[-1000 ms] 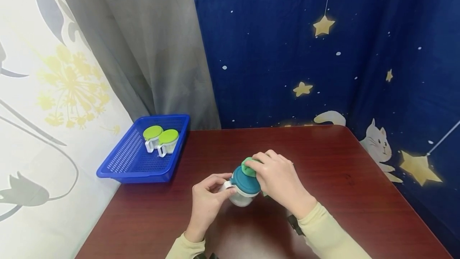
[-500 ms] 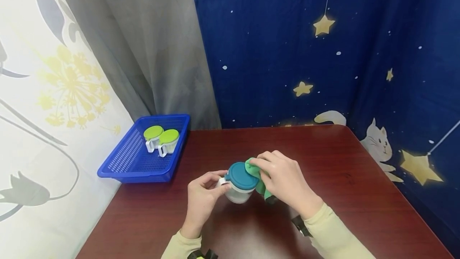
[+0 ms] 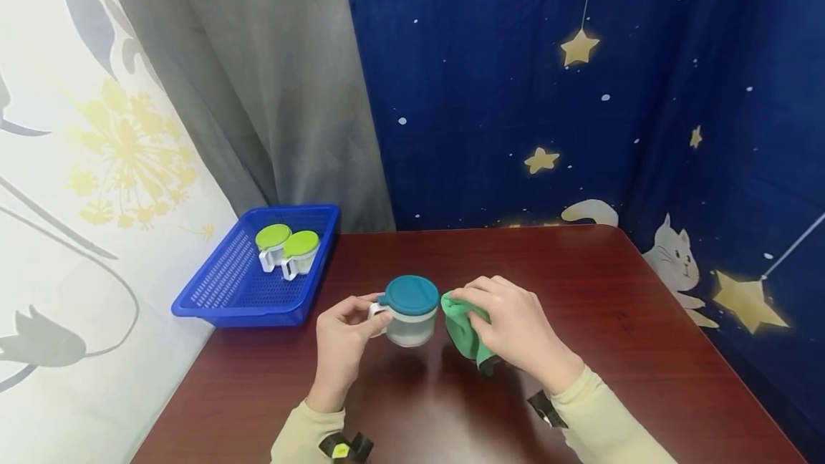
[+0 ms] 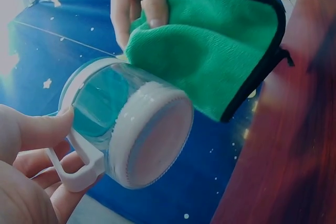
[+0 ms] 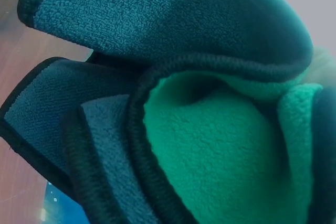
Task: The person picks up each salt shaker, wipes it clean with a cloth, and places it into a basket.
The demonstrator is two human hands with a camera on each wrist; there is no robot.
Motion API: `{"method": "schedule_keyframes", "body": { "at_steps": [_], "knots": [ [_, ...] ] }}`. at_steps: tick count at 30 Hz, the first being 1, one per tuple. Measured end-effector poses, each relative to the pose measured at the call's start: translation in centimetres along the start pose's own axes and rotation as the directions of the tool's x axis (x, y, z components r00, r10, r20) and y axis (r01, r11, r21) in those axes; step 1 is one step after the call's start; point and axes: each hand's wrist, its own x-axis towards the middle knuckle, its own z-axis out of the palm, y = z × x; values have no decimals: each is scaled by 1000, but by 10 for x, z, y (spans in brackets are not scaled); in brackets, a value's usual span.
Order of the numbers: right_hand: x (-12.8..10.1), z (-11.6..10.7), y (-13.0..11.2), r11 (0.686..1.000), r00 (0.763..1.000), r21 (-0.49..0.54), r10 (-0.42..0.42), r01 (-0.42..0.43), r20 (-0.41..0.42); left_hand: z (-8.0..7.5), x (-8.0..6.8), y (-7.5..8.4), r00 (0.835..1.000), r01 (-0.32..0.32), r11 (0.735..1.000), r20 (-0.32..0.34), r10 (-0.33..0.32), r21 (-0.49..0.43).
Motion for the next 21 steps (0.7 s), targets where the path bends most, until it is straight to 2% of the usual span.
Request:
{"method": "schedule_keyframes", "body": {
  "at_steps": [6,11,21],
  "knots": [
    [-3,0,2,1000,1000,8,-5,4,11,-9,6,1,1000,7,1000,1,-7,-30],
    [-8,-3,7,1000,1000,3,3,-3,30,-19,14,0,1000,2,998,-25,-3,-57],
    [-19,-12,25,999,999,-37,22,-21,43,-48,36,6,997,-11,1000,-80,10,-14]
  ]
}}
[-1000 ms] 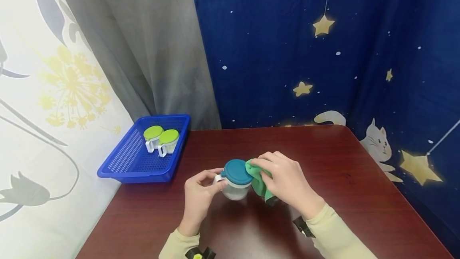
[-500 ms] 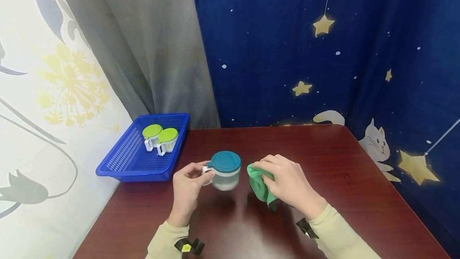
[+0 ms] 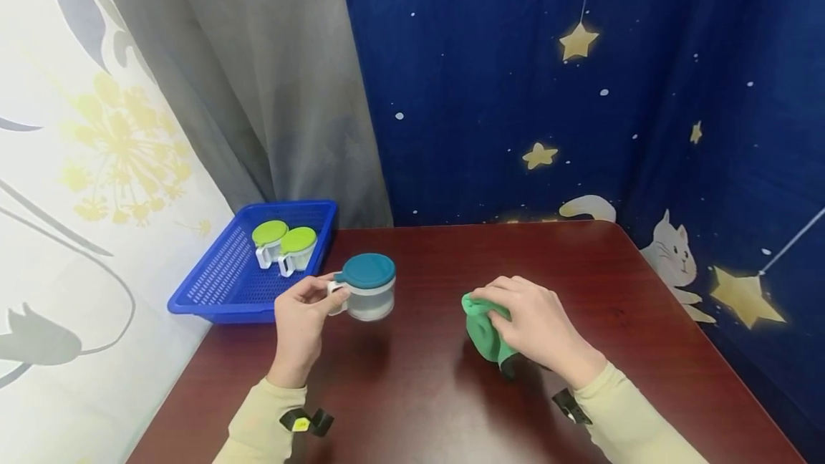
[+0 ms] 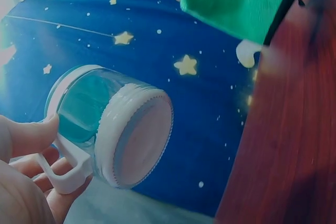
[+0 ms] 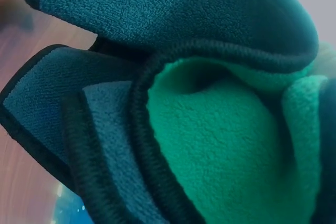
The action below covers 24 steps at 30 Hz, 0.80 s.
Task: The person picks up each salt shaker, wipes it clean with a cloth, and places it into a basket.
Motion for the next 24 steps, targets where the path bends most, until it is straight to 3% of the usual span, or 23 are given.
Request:
{"method": "schedule_keyframes", "body": {
  "at_steps": [6,11,24],
  "knots": [
    [-3,-7,12,999,1000,-32,22,-22,11,-21,12,2,999,-22,1000,-29,23,21],
    [-7,-10,21,998,1000,-50,30,-30,4,-38,24,0,995,-27,998,-99,32,51],
    [-20,-18,50,985,996,-155,84,-77,41,-82,59,-3,957,-68,997,-280,79,47]
  ]
}}
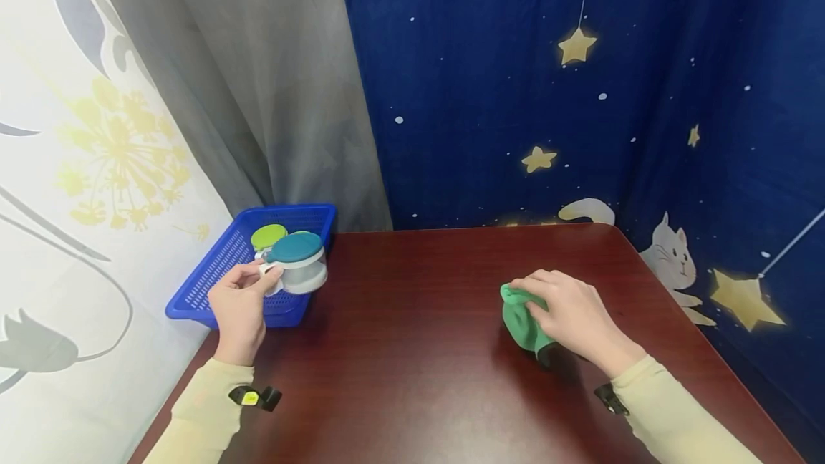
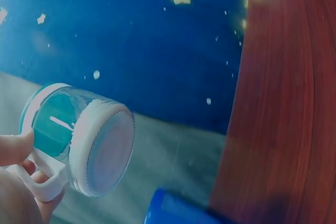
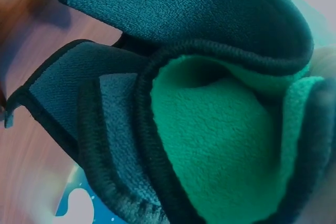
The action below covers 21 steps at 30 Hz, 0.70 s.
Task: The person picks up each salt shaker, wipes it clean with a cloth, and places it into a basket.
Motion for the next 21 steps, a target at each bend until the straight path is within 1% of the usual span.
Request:
{"method": "schedule_keyframes", "body": {
  "at_steps": [7,12,16,17,21],
  "knots": [
    [-6,-4,15,999,1000,-38,3,-2,21,-14,15,-7,997,3,1000,-78,-1,27],
    [-10,-8,24,998,999,-56,14,-12,34,-24,25,-13,992,9,994,-123,4,108],
    [-14,-10,31,998,999,-65,24,-21,43,-33,33,-22,987,5,976,-158,30,217],
    [-15,-10,32,997,999,-67,27,-24,46,-35,35,-24,985,10,973,-169,30,232],
    [-21,-11,38,997,997,-68,48,-44,62,-45,44,-35,978,21,946,-202,47,324]
  ]
}}
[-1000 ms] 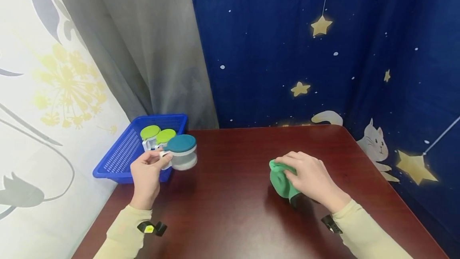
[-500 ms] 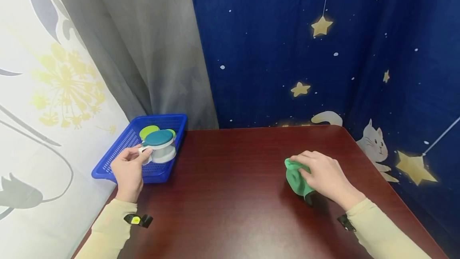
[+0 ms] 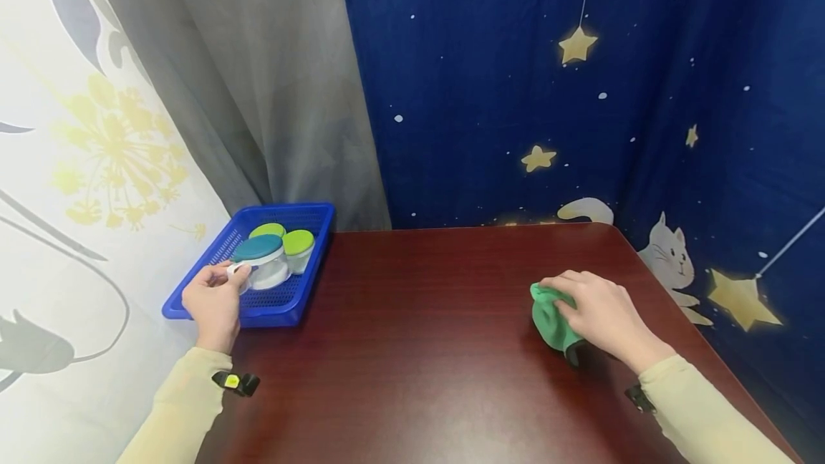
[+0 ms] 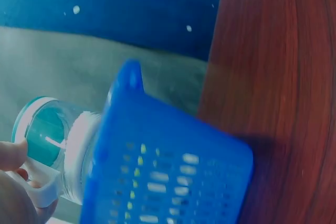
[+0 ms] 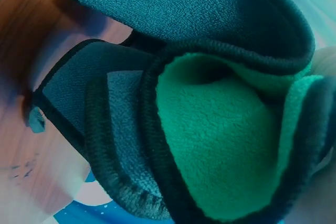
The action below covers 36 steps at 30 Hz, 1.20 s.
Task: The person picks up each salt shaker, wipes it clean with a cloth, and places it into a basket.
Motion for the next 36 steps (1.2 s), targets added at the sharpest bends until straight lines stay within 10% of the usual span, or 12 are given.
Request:
{"method": "schedule_keyframes", "body": {
  "at_steps": [14,36],
  "knots": [
    [-23,-9,26,997,997,-38,69,-67,32,-6,24,-15,986,104,962,-150,-67,254],
    [-55,-6,56,986,983,-44,165,-162,85,-4,51,-24,981,140,859,51,-189,493]
  ]
}}
